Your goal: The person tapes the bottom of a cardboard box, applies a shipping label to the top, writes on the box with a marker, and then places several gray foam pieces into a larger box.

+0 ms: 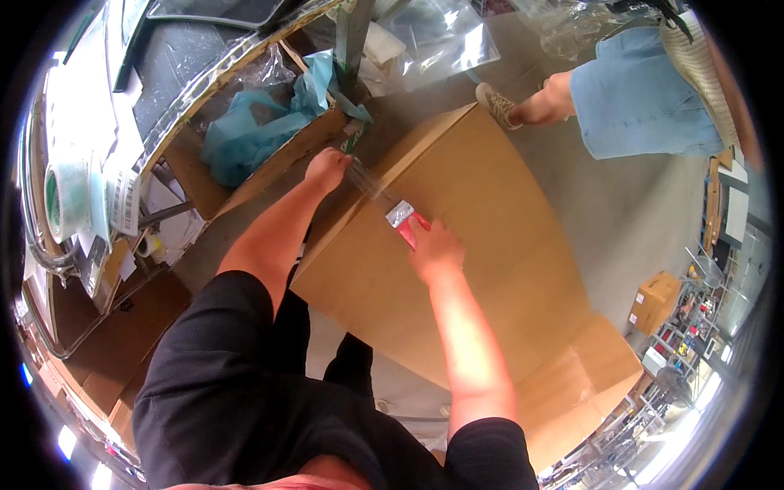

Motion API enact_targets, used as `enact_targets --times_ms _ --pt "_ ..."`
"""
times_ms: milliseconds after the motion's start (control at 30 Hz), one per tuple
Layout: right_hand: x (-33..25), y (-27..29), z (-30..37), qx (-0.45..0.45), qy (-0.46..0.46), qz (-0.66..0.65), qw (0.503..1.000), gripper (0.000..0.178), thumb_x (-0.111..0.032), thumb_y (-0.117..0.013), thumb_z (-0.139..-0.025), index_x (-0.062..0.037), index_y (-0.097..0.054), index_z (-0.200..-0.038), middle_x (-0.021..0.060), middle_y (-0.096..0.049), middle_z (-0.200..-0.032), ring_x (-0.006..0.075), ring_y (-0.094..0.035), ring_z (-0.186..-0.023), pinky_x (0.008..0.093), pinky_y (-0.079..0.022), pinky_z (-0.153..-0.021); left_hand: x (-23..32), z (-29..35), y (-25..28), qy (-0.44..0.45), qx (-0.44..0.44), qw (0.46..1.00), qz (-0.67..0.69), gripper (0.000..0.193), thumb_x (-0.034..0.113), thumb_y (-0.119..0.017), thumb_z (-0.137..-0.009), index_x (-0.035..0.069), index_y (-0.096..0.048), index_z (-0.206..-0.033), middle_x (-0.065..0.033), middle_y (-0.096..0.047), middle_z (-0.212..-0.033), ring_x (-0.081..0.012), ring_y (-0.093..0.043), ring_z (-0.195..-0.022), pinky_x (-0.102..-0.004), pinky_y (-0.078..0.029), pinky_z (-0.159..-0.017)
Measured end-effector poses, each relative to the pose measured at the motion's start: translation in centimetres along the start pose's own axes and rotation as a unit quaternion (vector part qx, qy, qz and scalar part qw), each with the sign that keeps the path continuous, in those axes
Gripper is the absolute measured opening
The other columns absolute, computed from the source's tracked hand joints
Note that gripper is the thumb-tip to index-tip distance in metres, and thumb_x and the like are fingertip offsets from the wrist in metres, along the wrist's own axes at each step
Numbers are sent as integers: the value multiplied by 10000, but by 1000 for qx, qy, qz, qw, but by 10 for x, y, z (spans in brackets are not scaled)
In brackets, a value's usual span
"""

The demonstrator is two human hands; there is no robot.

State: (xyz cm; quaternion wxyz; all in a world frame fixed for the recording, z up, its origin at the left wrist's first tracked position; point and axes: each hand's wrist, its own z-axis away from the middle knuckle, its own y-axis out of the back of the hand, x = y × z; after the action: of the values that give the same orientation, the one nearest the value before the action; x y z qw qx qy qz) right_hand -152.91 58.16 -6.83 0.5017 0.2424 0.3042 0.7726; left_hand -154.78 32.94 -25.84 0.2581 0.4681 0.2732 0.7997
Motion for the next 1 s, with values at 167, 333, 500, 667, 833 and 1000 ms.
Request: enact_targets --times_ms 167,333,500,667,833,1000 --pt "4 -7 -5 19 15 2 1000 630 -271 -695 -817 -283 -482 -1410 105 -537 -1118 293 -564 -1050 407 -498 -888 3 -6 -73 51 -205 977 -30 435 436 -462 -955 72 -688 -1036 -128 -611 -1254 -327 -563 -1171 -428 -465 -961" --pt "1 2 -10 47 20 -13 999 604 -259 -695 -808 -277 -514 -1385 106 -553 -1078 304 -572 -1023 418 -504 -859 -39 -16 -114 96 -203 974 -28 501 394 -393 -976 92 -467 -1368 -168 -580 -1301 -371 -520 -1222 -450 -404 -1035" --pt "17 -17 -11 39 5 -35 999 537 -292 -659 -821 -266 -548 -1346 126 -575 -1083 337 -586 -1007 444 -509 -835 -15 1 -103 114 -55 989 78 279 262 -472 -925 86 -657 -1037 -177 -665 -1058 -344 -628 -1012 -419 -488 -886" --pt "8 -15 -10 -4 47 -26 999 569 -300 -668 -812 -262 -523 -1361 149 -539 -1206 344 -566 -1101 442 -493 -924 86 61 -30 61 -131 977 160 460 512 -500 -914 75 -614 -1004 -154 -668 -1004 -317 -630 -948 -430 -489 -803" --pt "11 -12 1 6 49 -25 998 653 -299 -670 -794 -257 -455 -1409 143 -500 -1282 330 -557 -1138 432 -492 -938 108 73 -24 85 -118 987 60 625 617 -497 -890 64 -610 -1158 -175 -669 -1092 -355 -614 -1063 -451 -475 -879" --pt "42 12 23 1 75 -46 996 634 -263 -605 -810 -243 -439 -1422 145 -561 -1209 317 -587 -1104 427 -503 -905 90 30 -80 218 -45 637 738 315 198 -573 -932 -46 -583 -1131 -215 -660 -1069 -386 -647 -1025 -538 -528 -876"
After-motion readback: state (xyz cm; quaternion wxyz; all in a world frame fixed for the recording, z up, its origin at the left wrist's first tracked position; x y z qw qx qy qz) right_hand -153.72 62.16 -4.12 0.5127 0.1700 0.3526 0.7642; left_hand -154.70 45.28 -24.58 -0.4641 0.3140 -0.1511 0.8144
